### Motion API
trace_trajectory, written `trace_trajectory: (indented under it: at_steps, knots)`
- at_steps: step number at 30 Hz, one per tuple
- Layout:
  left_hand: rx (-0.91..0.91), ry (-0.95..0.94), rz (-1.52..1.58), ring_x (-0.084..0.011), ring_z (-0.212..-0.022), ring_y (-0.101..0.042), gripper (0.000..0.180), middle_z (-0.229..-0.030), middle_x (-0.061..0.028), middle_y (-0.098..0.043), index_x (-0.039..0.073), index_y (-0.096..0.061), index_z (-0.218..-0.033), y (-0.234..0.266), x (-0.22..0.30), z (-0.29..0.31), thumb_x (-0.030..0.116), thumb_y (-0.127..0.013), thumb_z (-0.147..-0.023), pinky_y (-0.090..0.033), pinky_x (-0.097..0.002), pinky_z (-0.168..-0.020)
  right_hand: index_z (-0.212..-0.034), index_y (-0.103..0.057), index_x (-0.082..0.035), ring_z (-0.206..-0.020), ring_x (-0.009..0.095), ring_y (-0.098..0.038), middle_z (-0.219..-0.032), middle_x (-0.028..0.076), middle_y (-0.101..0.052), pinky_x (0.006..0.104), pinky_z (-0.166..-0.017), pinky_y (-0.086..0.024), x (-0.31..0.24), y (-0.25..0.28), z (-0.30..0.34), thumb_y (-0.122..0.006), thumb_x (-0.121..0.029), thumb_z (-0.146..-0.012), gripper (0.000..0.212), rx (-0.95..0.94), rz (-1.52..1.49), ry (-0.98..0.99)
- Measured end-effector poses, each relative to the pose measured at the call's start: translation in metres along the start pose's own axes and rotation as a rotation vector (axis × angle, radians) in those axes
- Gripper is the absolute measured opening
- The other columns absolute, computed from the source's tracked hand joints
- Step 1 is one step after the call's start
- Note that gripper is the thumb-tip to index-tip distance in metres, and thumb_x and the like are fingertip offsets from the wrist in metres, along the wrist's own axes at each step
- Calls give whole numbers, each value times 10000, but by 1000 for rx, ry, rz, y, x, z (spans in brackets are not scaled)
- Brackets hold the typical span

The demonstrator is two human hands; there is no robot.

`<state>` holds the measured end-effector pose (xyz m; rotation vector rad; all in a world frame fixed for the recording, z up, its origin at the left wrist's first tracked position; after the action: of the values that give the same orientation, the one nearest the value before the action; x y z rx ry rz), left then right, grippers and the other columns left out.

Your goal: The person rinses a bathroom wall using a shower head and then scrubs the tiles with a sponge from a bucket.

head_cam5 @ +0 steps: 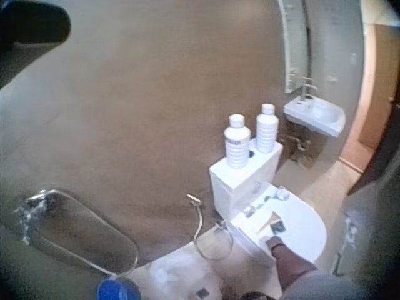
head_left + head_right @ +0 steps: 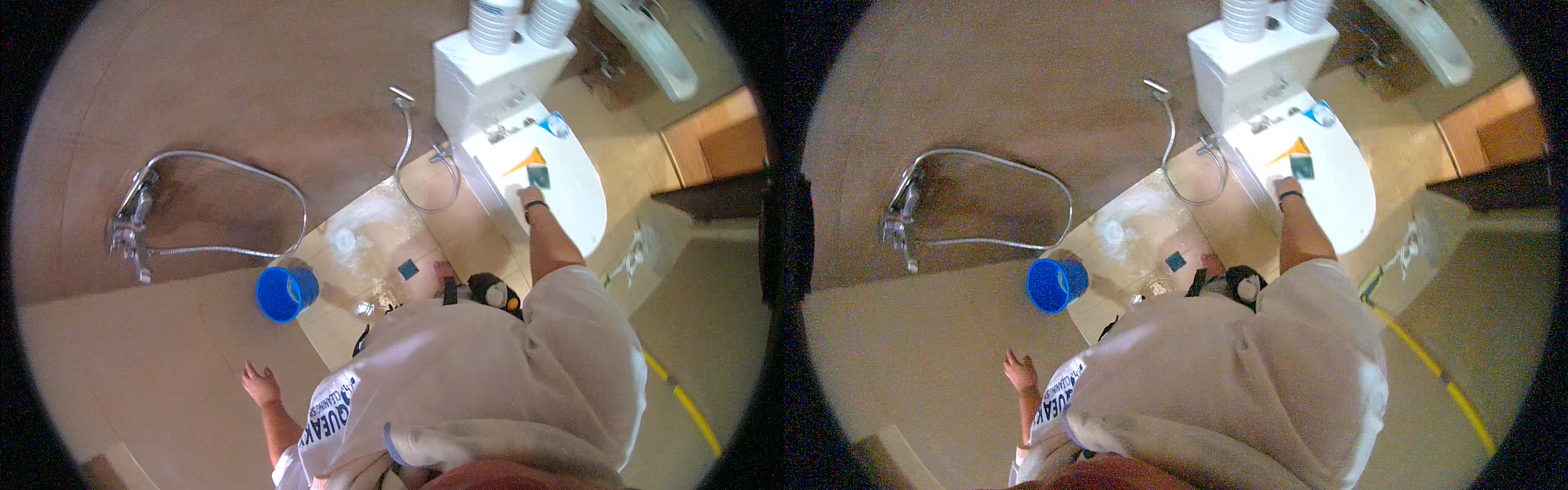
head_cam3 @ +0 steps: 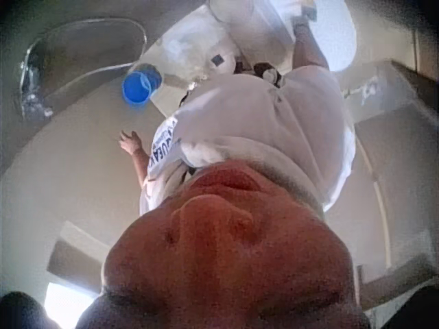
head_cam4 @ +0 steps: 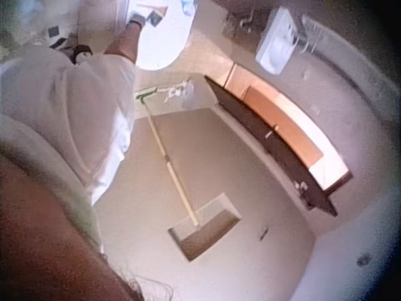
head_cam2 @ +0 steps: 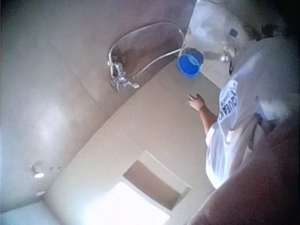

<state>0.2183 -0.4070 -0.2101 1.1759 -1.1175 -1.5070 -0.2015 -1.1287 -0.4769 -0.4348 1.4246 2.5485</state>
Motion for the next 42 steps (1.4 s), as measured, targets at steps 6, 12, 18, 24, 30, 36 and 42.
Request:
trace_trajectory:
  at_steps: [6, 12, 18, 24, 30, 36, 42]
  knots:
    - [33, 166, -75, -322, -1069, -327, 567, -1155, -178, -356, 59, -308, -1193, 60, -11, 53, 168, -558, -696, -278, -395, -908, -990, -506, -2, -924, 315, -492, -984, 207, -514, 357, -793, -386, -275, -71, -9, -552, -327, -637, 482, -70, -114, 477]
    - [-57, 393, -122, -306, -1065, -337, 561, -1136, -152, -383, 64, -324, -1178, 68, -48, 107, 208, -548, -684, -301, -374, -894, -1053, -492, -53, -910, 296, -496, -935, 167, -543, 377, -782, -373, -377, -47, -54, -582, -281, -615, 503, -66, -467, 757]
    - [-152, 678, -124, -281, -1061, -352, 536, -1106, -125, -411, 124, -354, -1164, 66, -130, 160, 226, -541, -673, -318, -362, -882, -1082, -461, -11, -955, 330, -466, -1056, 210, -479, 374, -839, -343, -378, -56, -94, -622, -461, -602, 677, 47, -195, 494]
    - [-240, 828, -108, -280, -1051, -370, 523, -1086, -117, -424, 129, -361, -1159, 32, -135, 207, 221, -525, -671, -343, -365, -861, -937, -514, 6, -745, 274, -484, -791, 156, -532, 353, -679, -382, -396, -27, -116, -559, -474, -681, 545, 212, -396, 713]
    - [-243, 877, -64, -279, -1034, -389, 512, -1061, -121, -442, 153, -370, -1154, 35, -136, 224, 234, -528, -674, -355, -369, -849, -1006, -482, 34, -846, 263, -500, -903, 169, -541, 338, -753, -367, -441, 50, 18, -543, -382, -730, 503, -223, -435, 823]
    - [-252, 910, 28, -279, -1038, -385, 520, -1091, -118, -425, 154, -359, -1169, 1, -130, 242, 237, -525, -683, -353, -364, -853, -745, -466, -3, -580, 138, -480, -629, 41, -482, 270, -543, -402, -445, 56, 218, -579, -214, -702, 243, -323, -354, 1327]
    - [-242, 951, 117, -276, -1050, -373, 567, -1113, -122, -405, 157, -329, -1197, -16, -126, 271, 245, -550, -683, -347, -360, -861, -706, -459, -32, -482, 118, -454, -568, 39, -463, 247, -444, -384, -443, 100, 342, -585, -169, -681, 187, -852, -999, 1198]
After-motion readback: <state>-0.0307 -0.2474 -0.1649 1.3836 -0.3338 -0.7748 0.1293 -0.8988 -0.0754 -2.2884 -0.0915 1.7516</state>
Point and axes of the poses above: each hand's wrist, its own z-axis away from the middle knuckle, its own y-axis out of the back of the hand, x = y × z, the point moved 10 cm from there along -z, towards the middle knuckle
